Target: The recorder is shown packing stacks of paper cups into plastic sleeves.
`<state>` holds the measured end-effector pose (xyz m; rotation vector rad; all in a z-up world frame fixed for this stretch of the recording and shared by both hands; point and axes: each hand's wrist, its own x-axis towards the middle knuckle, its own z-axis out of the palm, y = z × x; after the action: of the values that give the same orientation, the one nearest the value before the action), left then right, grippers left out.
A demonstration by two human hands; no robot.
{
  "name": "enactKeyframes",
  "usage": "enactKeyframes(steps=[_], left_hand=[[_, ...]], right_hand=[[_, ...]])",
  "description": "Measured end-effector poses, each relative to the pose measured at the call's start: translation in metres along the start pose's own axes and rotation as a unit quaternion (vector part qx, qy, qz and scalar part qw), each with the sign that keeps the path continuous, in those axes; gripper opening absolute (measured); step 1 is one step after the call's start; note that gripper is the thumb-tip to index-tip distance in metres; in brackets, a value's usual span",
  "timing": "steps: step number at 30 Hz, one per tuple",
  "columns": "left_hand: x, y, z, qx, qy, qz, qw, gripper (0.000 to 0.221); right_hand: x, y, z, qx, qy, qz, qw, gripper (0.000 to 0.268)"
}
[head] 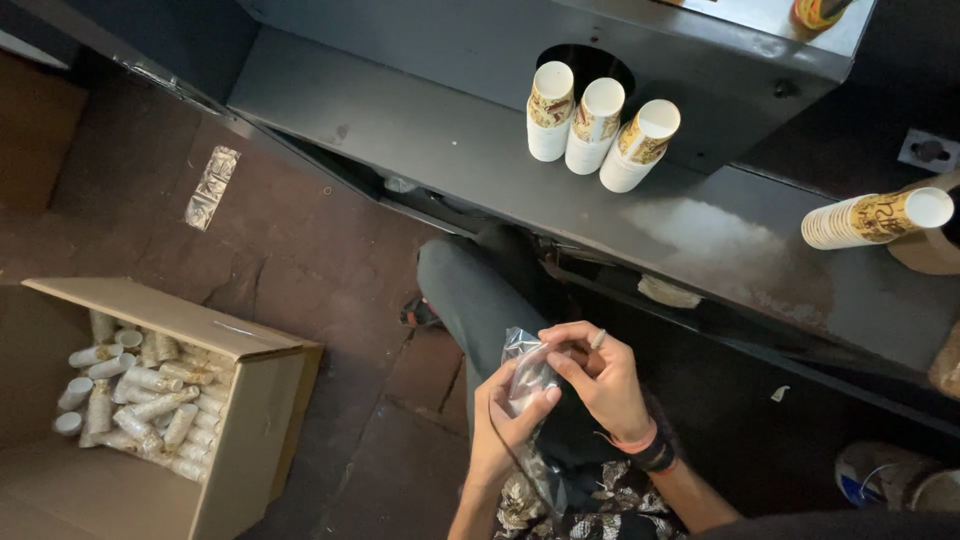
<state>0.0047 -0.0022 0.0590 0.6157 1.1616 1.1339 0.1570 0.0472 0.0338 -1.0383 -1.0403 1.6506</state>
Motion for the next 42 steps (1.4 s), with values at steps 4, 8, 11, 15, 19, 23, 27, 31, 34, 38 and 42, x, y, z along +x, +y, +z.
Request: enactKeyframes(steps=[4, 8, 11, 15, 19, 23, 27, 31, 34, 38, 42], left_hand=[[0.0, -0.002, 0.001, 0.007, 0.006, -0.008, 1.0, 0.052], [0.0, -0.014, -0.004, 0.014, 0.002, -0.003, 1.0, 0.05], [0.001, -0.017, -0.005, 0.018, -0.002, 0.008, 1.0, 0.049], [0.0, -0.017, -0.006, 0.018, 0.007, -0.008, 1.0, 0.049], [0.002, -0.011, -0.004, 0.026, -0.006, 0.009, 1.0, 0.048], [0.003, -0.004, 0.0, 0.008, -0.015, 0.021, 1.0, 0.048], [0.004, -0.009, -0.003, 0.027, -0.008, 0.017, 0.999, 0.05], [0.005, -0.008, -0.004, 0.028, -0.001, -0.007, 1.0, 0.05], [0.004, -0.003, -0.003, 0.012, -0.005, 0.002, 1.0, 0.051], [0.007, -0.014, -0.009, 0.002, -0.012, 0.014, 1.0, 0.051], [0.005, -0.016, -0.01, -0.004, -0.006, 0.014, 1.0, 0.051]], right_hand=[[0.001, -0.002, 0.0, -0.005, 0.01, -0.003, 1.0, 0.022], [0.0, 0.0, -0.001, -0.004, 0.014, -0.006, 1.0, 0.022], [0.001, 0.002, -0.001, 0.004, 0.023, 0.003, 1.0, 0.023], [0.002, -0.002, 0.001, 0.007, 0.03, -0.002, 1.0, 0.023], [0.002, -0.002, 0.001, 0.001, 0.029, -0.01, 1.0, 0.021], [0.0, 0.003, -0.002, 0.009, 0.031, -0.024, 0.999, 0.018], [0.003, 0.0, -0.002, 0.016, 0.037, -0.016, 0.999, 0.015], [0.005, -0.004, 0.001, 0.011, 0.038, 0.002, 0.999, 0.016], [0.004, -0.001, 0.001, 0.024, 0.034, 0.004, 0.999, 0.019], [0.005, 0.001, 0.001, 0.032, 0.028, 0.002, 0.999, 0.021], [0.005, 0.0, 0.001, 0.027, 0.024, 0.01, 0.999, 0.023]])
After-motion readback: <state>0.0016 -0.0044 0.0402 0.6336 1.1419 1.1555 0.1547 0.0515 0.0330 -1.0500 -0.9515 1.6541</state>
